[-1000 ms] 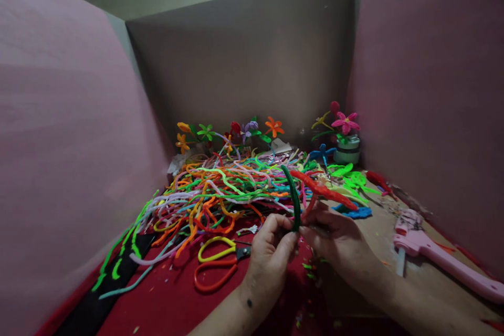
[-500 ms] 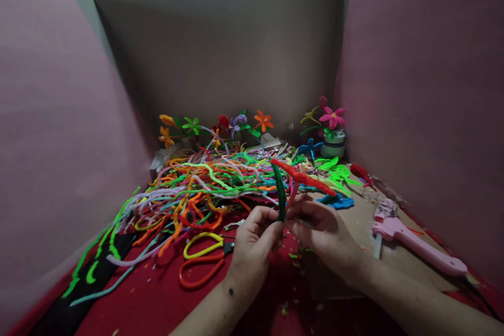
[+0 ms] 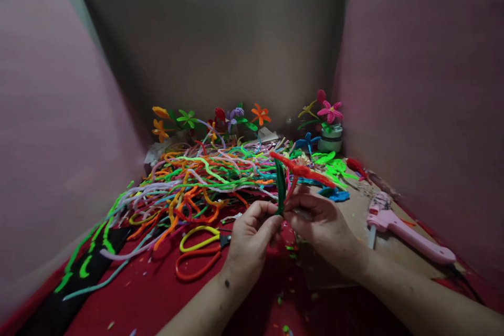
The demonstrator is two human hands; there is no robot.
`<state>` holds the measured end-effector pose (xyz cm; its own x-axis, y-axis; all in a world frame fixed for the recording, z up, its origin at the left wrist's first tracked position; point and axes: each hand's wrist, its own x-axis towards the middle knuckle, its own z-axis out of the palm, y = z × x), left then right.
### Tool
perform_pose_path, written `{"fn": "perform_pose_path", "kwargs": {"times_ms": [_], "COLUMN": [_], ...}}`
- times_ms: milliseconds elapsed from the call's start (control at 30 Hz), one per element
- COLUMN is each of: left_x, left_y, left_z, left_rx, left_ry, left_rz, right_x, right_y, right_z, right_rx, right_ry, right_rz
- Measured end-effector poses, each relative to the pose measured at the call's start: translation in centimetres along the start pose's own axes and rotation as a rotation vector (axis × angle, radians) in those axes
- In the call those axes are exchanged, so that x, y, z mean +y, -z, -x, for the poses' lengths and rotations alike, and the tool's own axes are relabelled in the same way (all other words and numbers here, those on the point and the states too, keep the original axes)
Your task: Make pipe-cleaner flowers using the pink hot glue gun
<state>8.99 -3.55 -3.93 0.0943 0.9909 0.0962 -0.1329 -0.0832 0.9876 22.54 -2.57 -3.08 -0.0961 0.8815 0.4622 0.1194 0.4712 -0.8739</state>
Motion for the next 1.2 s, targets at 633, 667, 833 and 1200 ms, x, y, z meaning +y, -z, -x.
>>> {"fn": "perform_pose_path", "kwargs": {"times_ms": [633,667,833,1200], "left_x": [-1.0,-1.0,-0.7,-0.6], "left_y": [0.2,0.2,0.2,-0.1], "left_z": [0.4,0.5,0.6,0.6], "left_rx": [0.016,0.012,-0.016,-0.037], "left_ry": [-0.112,-0.111,-0.106,-0.059], "left_rz": [-0.175,-0.179,-0.192,0.076], "right_x": [-0.5,-0.4,-0.2,0.6], "right_y": [-0.1,-0.1,-0.3,-0.3], "right_z": [0.1,0.1,0.3,-0.1], "right_rx": [0.018,0.011,0.017,-0.024], "right_ry": [0.105,0.088,-0.018,-0.033], "right_rz": [0.119,0.108,0.041,-0.178]}}
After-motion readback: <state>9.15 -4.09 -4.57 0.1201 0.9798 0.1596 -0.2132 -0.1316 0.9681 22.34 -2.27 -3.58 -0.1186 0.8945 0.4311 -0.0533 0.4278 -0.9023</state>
